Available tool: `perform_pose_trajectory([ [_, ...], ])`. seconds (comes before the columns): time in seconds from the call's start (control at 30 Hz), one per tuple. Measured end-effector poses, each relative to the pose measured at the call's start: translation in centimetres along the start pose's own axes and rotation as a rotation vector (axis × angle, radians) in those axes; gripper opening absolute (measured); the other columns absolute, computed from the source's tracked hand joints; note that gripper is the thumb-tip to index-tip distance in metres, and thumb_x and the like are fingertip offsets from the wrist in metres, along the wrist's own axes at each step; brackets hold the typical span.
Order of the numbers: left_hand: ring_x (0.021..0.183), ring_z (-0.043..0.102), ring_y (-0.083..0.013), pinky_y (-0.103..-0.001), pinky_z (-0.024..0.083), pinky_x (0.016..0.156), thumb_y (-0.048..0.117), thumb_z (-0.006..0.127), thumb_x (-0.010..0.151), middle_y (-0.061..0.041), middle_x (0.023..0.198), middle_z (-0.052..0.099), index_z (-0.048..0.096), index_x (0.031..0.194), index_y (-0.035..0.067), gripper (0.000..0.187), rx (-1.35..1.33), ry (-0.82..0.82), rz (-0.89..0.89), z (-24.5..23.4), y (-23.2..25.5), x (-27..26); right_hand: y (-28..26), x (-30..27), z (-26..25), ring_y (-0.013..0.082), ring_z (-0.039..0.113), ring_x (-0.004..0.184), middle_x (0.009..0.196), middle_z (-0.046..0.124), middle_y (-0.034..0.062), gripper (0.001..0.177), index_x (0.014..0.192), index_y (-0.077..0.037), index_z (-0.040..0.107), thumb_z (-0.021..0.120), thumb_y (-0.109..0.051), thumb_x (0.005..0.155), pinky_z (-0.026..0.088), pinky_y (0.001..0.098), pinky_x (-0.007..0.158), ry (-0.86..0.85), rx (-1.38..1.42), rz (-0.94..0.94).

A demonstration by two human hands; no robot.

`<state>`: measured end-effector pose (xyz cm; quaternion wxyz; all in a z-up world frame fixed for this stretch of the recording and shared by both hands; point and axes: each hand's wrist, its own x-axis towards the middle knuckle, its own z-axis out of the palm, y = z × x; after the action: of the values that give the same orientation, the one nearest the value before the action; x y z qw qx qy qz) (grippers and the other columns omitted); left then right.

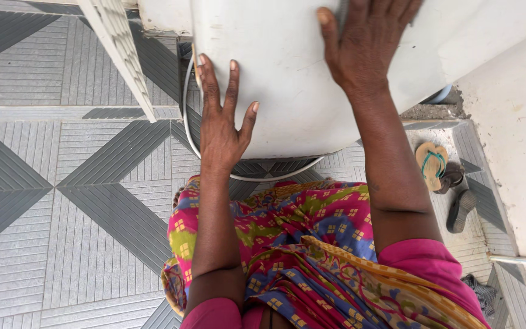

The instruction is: The person cleans the exterior surface of a white washing machine by hand using a small grey cloth.

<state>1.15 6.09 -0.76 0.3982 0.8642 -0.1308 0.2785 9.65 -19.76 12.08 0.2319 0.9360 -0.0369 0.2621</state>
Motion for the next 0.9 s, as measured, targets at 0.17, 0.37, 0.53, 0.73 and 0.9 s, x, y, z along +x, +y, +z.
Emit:
perform_pose_trajectory([
  [0.17,0.165,0.004,-0.0459,-0.064,0.040,0.125,0.053,0.066,0.109,-0.012,0.177,-0.009,0.014,0.170,0.037,0.082,-0.012,-0.031,-0.015,0.4,0.0,0.0,8.7,-0.7,8.5,0.0332,0.005,0.162,0.172,0.005,0.0157,0.067,0.169,-0.014,0.010,0.022,-0.055,0.116,0.004,0.0554,0.131,0.454,0.338,0.084],
  [0.37,0.164,0.001,-0.0473,-0.070,0.039,0.123,0.056,0.073,0.104,-0.011,0.177,-0.013,0.011,0.171,0.039,0.093,0.018,-0.040,-0.036,0.9,0.5,0.0,21.5,0.2,19.2,0.0324,0.019,0.163,0.170,0.019,0.0193,0.058,0.166,-0.010,0.022,0.016,-0.047,0.121,0.017,0.0499,0.134,0.500,0.773,0.293],
  [0.53,0.164,-0.002,-0.0491,-0.072,0.040,0.120,0.065,0.074,0.101,-0.013,0.175,-0.014,0.008,0.169,0.040,0.098,0.031,-0.043,-0.056,1.6,0.6,0.2,29.1,-0.4,25.7,0.0314,0.033,0.153,0.161,0.031,0.0187,0.063,0.167,-0.008,0.029,0.024,-0.051,0.121,0.030,0.0479,0.135,0.462,0.999,0.447],
  [0.73,0.162,-0.006,-0.0486,-0.074,0.036,0.124,0.070,0.073,0.101,-0.016,0.171,-0.016,0.005,0.167,0.039,0.100,0.057,-0.027,-0.030,2.3,0.1,0.1,28.6,-1.6,30.3,0.0324,-0.018,0.164,0.175,-0.017,0.0154,0.081,0.168,-0.015,-0.009,0.014,-0.067,0.110,-0.006,0.0510,0.134,0.694,1.064,0.539],
  [0.9,0.160,-0.008,-0.0472,-0.072,0.034,0.123,0.068,0.077,0.102,-0.017,0.171,-0.018,0.004,0.168,0.040,0.102,0.045,-0.016,-0.015,2.6,-0.2,-0.1,22.0,-4.7,31.5,0.0290,0.009,0.162,0.178,0.011,0.0110,0.088,0.168,-0.024,0.011,0.019,-0.081,0.102,0.011,0.0532,0.136,0.846,1.128,0.671],
])
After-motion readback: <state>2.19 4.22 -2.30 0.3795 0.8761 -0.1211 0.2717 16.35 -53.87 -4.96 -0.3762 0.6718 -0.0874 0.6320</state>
